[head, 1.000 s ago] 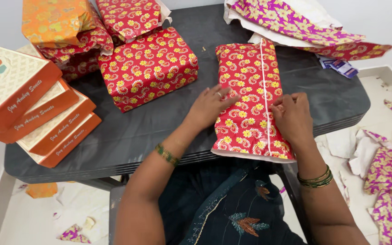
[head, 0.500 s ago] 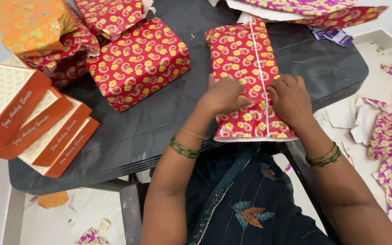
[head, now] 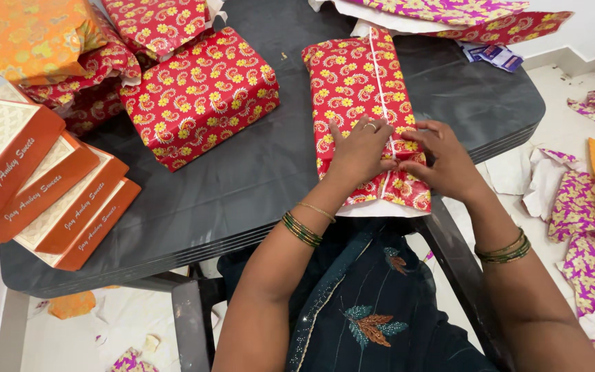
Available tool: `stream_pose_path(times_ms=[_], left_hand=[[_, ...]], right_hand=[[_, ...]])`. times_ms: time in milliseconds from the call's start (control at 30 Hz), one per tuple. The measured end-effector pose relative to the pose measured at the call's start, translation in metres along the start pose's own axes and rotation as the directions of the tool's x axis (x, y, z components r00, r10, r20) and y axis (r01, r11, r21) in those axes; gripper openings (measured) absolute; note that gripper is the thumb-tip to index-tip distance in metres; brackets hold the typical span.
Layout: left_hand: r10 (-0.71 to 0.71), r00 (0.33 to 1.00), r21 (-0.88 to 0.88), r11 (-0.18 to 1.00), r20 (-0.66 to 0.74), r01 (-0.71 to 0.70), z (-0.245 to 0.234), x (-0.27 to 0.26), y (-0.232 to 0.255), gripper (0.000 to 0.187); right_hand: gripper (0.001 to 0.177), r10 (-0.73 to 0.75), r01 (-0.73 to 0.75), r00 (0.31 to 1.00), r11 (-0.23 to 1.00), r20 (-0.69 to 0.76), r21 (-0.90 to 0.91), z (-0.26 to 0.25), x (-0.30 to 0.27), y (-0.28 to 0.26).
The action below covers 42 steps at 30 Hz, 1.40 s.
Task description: The person wraps a rectangular box with red floral wrapping paper, folding the edges and smoothing the surface. They then place the wrapped box on the table and begin wrapping a second box in the same manner.
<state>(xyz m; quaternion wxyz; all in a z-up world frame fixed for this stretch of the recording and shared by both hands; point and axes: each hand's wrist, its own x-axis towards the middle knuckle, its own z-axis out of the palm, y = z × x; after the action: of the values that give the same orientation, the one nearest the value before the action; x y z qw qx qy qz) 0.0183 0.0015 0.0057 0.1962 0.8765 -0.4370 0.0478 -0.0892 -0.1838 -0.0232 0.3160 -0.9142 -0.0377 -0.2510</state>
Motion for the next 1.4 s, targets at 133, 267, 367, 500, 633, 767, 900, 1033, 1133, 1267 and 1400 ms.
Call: stream_pose_path(times_ms=[133,267,367,500,633,767,900,1033,1133,1267,1400], left_hand=[[-0.011,1.000,0.049,0.999,0.023,0.009,-0.001,0.002,0.005,0.071],[-0.014,1.000,0.058,0.998,-0.016,0.015,0.003,0.002,0.010,0.068],[-0.028,0.997,0.110,0.993,-0.076,0.036,0.010,0.001,0.018,0.058],[-0.052,0.988,0.142,0.987,-0.148,0.073,0.021,0.001,0.025,0.043],[-0.038,0.983,0.156,0.986,-0.179,0.066,0.024,0.000,0.023,0.042],[-0.061,0.983,0.122,0.989,-0.173,0.083,0.027,0.002,0.022,0.038],[-0.081,0.987,0.131,0.986,-0.136,0.099,0.024,0.002,0.022,0.036],[-0.113,0.993,0.087,0.989,-0.040,0.116,0.012,0.004,0.026,0.052],[-0.139,0.990,0.002,0.990,0.018,0.139,0.000,0.004,0.031,0.079],[-0.124,0.992,0.083,0.989,-0.028,0.126,0.002,-0.006,0.035,0.059],[-0.106,0.983,0.089,0.989,-0.150,0.120,0.010,-0.004,0.033,0.039]], right_hand=[[0.065,-0.041,0.039,0.999,0.989,-0.009,-0.145,0.006,-0.003,-0.003],[0.071,0.008,0.000,0.998,0.993,0.068,-0.117,0.001,0.005,-0.006],[0.072,0.120,-0.108,0.988,0.985,0.094,-0.132,-0.003,0.007,-0.014],[0.074,0.174,-0.170,0.984,0.976,0.020,-0.135,-0.002,0.002,-0.024],[0.061,0.508,-0.413,0.861,0.740,0.038,-0.531,0.003,-0.004,-0.029],[0.060,0.528,-0.406,0.848,0.713,0.056,-0.571,0.006,-0.009,-0.027],[0.052,0.585,-0.417,0.779,0.752,0.226,-0.511,-0.006,-0.007,-0.016],[0.044,0.612,-0.428,0.720,0.763,0.327,-0.485,-0.012,-0.009,-0.008],[0.043,0.583,-0.415,0.738,0.789,0.341,-0.453,-0.012,-0.010,-0.010],[0.044,0.575,-0.397,0.765,0.776,0.291,-0.490,-0.011,-0.012,-0.019],[0.055,0.591,-0.417,0.779,0.736,0.207,-0.534,-0.015,-0.020,-0.033]])
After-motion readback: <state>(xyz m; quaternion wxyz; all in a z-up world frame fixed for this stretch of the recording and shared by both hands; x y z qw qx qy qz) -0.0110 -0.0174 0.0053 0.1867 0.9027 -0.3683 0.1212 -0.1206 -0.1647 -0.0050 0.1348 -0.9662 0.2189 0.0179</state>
